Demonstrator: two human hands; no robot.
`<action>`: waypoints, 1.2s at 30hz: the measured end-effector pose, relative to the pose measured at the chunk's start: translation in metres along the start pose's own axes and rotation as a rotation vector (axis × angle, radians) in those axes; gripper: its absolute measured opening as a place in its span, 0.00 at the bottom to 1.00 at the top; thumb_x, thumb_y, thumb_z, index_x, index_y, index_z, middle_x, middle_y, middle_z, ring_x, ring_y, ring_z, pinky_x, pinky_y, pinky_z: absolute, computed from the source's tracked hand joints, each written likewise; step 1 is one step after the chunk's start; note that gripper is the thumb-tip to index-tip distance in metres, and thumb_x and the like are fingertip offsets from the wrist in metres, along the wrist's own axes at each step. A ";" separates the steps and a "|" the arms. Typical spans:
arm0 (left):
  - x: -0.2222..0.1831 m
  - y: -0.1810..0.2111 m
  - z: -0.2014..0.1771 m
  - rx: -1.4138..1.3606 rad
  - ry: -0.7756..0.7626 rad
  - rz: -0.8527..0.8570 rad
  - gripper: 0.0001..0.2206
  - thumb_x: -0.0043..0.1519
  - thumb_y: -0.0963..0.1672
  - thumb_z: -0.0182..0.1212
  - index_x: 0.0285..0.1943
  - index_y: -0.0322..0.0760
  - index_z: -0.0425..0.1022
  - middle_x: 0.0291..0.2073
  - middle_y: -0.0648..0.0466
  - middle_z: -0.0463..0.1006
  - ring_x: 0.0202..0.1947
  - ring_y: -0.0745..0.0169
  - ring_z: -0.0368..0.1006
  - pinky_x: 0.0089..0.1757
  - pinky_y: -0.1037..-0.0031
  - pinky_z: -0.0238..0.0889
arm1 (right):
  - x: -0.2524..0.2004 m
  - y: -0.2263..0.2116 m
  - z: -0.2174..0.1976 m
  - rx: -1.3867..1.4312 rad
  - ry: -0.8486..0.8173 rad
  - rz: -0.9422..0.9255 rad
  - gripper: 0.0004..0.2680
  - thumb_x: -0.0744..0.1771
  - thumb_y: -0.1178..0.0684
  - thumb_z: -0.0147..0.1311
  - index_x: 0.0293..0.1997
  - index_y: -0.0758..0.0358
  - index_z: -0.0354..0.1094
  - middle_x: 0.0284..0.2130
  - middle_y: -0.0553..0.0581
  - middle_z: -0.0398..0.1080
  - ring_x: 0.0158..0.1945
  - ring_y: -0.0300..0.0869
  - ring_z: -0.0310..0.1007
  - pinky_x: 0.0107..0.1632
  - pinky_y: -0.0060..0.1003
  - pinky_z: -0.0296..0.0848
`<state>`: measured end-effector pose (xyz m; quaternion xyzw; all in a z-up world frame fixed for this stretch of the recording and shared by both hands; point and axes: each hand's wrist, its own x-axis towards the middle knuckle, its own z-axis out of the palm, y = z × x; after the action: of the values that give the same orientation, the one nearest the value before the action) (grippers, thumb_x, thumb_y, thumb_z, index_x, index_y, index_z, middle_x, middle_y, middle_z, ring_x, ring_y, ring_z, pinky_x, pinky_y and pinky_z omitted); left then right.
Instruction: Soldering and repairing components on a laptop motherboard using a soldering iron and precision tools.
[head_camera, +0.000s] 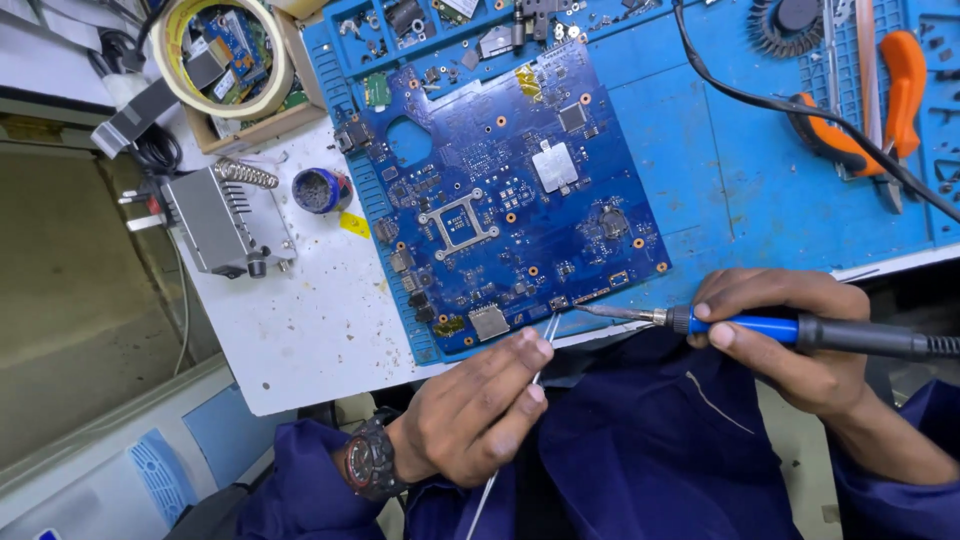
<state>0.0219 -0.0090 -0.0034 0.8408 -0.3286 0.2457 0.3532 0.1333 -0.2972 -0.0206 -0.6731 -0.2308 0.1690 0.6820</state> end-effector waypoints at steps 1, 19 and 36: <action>0.000 0.000 -0.002 0.001 -0.004 0.004 0.07 0.68 0.34 0.57 0.51 0.18 0.67 0.49 0.22 0.75 0.48 0.25 0.83 0.49 0.47 0.86 | 0.000 0.000 0.000 0.003 0.004 -0.003 0.05 0.65 0.59 0.57 0.41 0.68 0.73 0.27 0.61 0.77 0.29 0.47 0.82 0.40 0.37 0.81; 0.009 0.007 -0.008 -0.370 0.139 -0.582 0.08 0.66 0.34 0.56 0.46 0.36 0.63 0.48 0.42 0.81 0.50 0.39 0.79 0.53 0.54 0.76 | -0.004 -0.002 -0.010 -0.088 -0.065 0.062 0.06 0.66 0.58 0.56 0.44 0.66 0.73 0.30 0.61 0.78 0.34 0.47 0.84 0.42 0.37 0.84; 0.004 -0.004 -0.006 -0.376 0.184 -0.512 0.09 0.63 0.35 0.66 0.43 0.33 0.68 0.38 0.44 0.79 0.42 0.46 0.82 0.48 0.60 0.80 | -0.004 -0.021 0.001 -0.161 0.050 0.239 0.05 0.67 0.58 0.53 0.44 0.66 0.68 0.31 0.64 0.75 0.37 0.51 0.79 0.53 0.43 0.80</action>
<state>0.0262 -0.0036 0.0017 0.7906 -0.1128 0.1587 0.5806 0.1280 -0.2991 0.0003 -0.7523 -0.1449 0.2130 0.6064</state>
